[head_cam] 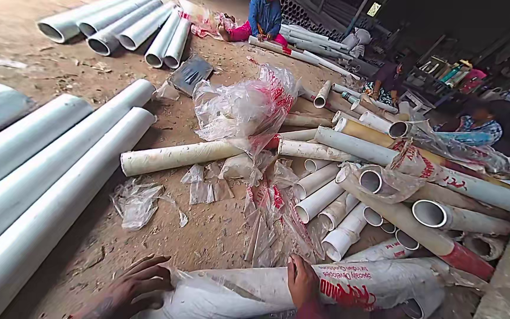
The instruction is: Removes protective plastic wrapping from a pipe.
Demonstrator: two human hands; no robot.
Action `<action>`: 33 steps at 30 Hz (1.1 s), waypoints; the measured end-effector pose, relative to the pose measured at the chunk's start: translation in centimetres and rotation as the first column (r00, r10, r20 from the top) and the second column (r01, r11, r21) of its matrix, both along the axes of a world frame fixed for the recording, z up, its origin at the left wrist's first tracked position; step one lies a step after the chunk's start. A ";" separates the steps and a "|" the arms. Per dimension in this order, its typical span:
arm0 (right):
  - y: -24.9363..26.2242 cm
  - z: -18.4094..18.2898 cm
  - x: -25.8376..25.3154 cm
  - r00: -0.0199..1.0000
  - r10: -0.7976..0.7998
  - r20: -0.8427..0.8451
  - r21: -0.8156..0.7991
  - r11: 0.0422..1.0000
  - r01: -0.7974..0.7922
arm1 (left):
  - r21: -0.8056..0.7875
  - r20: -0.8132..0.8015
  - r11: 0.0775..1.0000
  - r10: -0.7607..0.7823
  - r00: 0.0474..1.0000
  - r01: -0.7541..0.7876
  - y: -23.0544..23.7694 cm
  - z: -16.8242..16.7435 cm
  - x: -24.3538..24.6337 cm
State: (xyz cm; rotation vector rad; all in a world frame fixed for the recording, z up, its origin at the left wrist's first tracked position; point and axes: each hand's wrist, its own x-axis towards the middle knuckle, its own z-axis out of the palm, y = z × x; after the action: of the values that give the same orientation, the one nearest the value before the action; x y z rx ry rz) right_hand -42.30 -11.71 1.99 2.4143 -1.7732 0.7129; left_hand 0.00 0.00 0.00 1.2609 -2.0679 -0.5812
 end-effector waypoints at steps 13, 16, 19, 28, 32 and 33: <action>-0.6 -0.2 0.3 1.000 0.022 0.016 -0.019 1.000 -0.022 | 0.465 -0.048 0.885 -0.003 0.999 0.025 -3.4 3.4 -0.8; -1.0 -0.2 0.4 0.999 0.025 0.023 -0.029 0.999 -0.025 | 0.566 0.046 0.818 0.095 0.994 -0.105 -3.6 5.4 -2.0; -1.3 -0.4 0.7 0.999 0.031 0.026 -0.047 0.998 -0.030 | 0.592 0.167 0.784 0.109 0.980 -0.188 -4.6 5.9 -2.8; -1.7 0.3 1.0 0.998 0.060 0.011 0.088 0.994 -0.061 | 0.819 0.383 0.416 0.119 0.916 -0.396 -11.2 4.5 -4.4; -1.7 0.1 0.5 0.997 0.054 0.047 0.111 0.992 -0.058 | 0.810 -0.215 0.586 0.290 0.933 0.005 -9.3 2.1 -0.6; -1.7 0.1 0.4 0.998 0.051 0.046 0.110 0.992 -0.056 | 0.804 -0.348 0.584 0.304 0.887 0.115 -8.5 2.1 0.1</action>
State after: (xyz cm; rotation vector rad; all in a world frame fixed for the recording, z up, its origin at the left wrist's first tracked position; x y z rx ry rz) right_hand -41.95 -13.39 2.07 2.5460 -1.8170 0.6936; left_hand 0.14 -8.53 2.12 1.4937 -1.2942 -1.7405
